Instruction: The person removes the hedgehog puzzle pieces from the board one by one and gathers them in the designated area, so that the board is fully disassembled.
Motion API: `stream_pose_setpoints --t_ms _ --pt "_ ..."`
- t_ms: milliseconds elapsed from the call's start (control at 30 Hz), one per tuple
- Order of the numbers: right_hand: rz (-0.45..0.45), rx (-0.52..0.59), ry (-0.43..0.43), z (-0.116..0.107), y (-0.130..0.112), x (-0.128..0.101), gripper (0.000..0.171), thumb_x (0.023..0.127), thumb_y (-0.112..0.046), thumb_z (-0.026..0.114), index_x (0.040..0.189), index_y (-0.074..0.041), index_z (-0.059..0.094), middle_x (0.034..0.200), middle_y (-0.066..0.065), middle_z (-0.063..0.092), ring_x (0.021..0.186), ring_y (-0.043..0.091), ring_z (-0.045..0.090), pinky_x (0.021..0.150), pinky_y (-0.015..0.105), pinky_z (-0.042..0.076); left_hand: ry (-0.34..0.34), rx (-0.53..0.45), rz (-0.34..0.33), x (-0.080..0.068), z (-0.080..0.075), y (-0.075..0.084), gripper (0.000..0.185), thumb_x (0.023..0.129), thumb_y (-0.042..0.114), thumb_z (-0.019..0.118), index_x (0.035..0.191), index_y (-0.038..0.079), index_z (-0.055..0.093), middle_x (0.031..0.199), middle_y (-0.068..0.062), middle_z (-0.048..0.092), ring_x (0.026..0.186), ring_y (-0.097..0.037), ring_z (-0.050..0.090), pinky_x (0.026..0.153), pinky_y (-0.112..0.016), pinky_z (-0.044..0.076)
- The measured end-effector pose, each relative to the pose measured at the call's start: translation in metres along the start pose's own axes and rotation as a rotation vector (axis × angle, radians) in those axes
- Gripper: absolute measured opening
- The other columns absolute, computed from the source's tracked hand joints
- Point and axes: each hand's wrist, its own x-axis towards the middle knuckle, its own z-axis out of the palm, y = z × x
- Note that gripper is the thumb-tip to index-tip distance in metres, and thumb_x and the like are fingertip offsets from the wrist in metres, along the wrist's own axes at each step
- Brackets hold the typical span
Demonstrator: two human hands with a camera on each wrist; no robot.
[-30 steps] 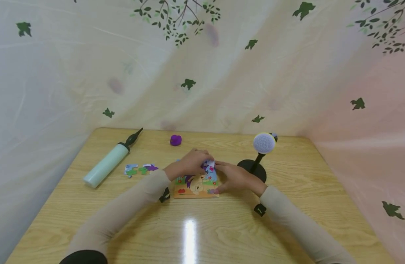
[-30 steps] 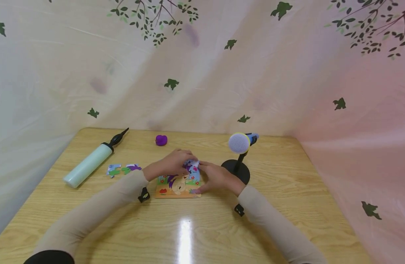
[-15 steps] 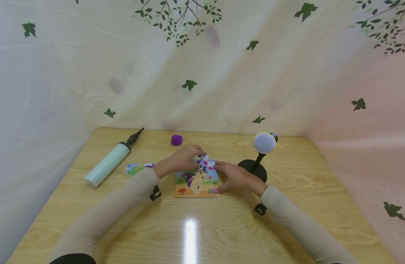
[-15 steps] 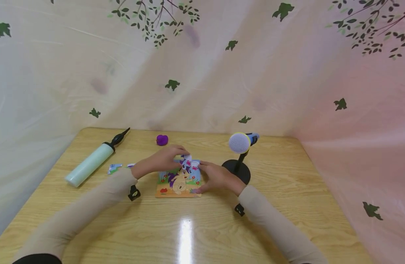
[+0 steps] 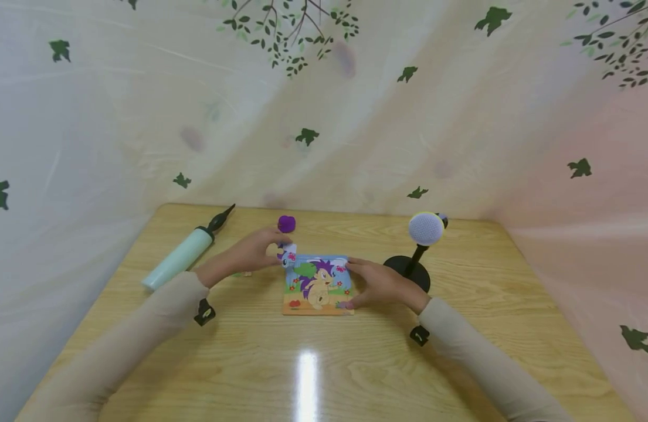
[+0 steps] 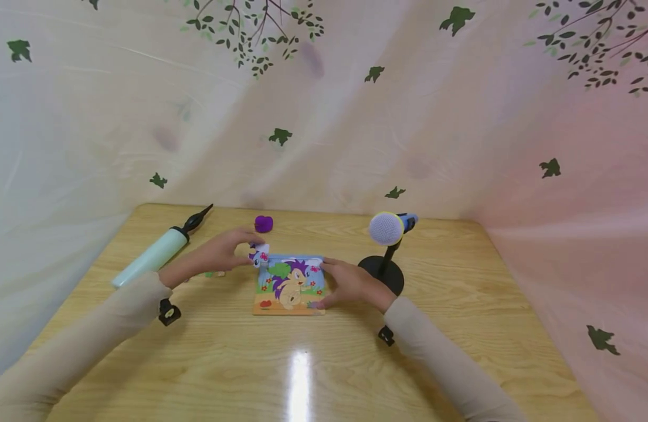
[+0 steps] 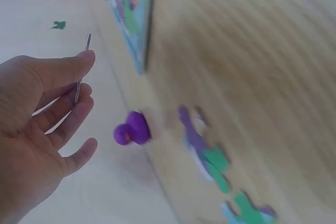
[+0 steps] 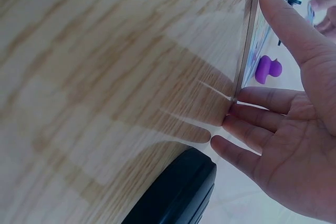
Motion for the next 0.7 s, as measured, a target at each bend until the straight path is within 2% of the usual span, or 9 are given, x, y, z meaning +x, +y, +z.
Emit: stream_pose_setpoints --t_ms 200,433,700 --pt "-0.004 0.006 -0.005 0.001 0.001 0.000 0.103 0.080 -0.056 0.081 0.155 -0.002 0.038 0.166 0.016 0.029 0.152 0.036 0.033 0.121 0.052 0.033 -0.030 0.008 -0.035 -0.018 0.003 -0.010 0.046 0.085 0.010 0.081 0.128 0.000 0.067 0.126 -0.017 0.068 0.120 -0.035 0.063 0.104 -0.051 0.051" --pt "0.009 0.008 -0.012 0.001 0.000 -0.002 0.103 0.079 -0.055 0.082 0.156 -0.002 0.038 0.166 0.016 0.029 0.152 0.037 0.032 0.122 0.053 0.032 -0.087 -0.010 -0.084 -0.026 0.010 -0.019 0.046 0.085 0.009 0.080 0.129 0.002 0.067 0.129 -0.016 0.069 0.122 -0.034 0.063 0.105 -0.050 0.051" --pt "0.007 0.022 -0.007 0.002 -0.002 -0.004 0.103 0.079 -0.054 0.083 0.156 -0.002 0.038 0.167 0.016 0.029 0.152 0.037 0.032 0.122 0.053 0.031 -0.096 0.007 -0.058 -0.029 0.016 -0.026 0.047 0.085 0.012 0.081 0.128 0.003 0.067 0.128 -0.016 0.069 0.119 -0.032 0.065 0.103 -0.050 0.052"
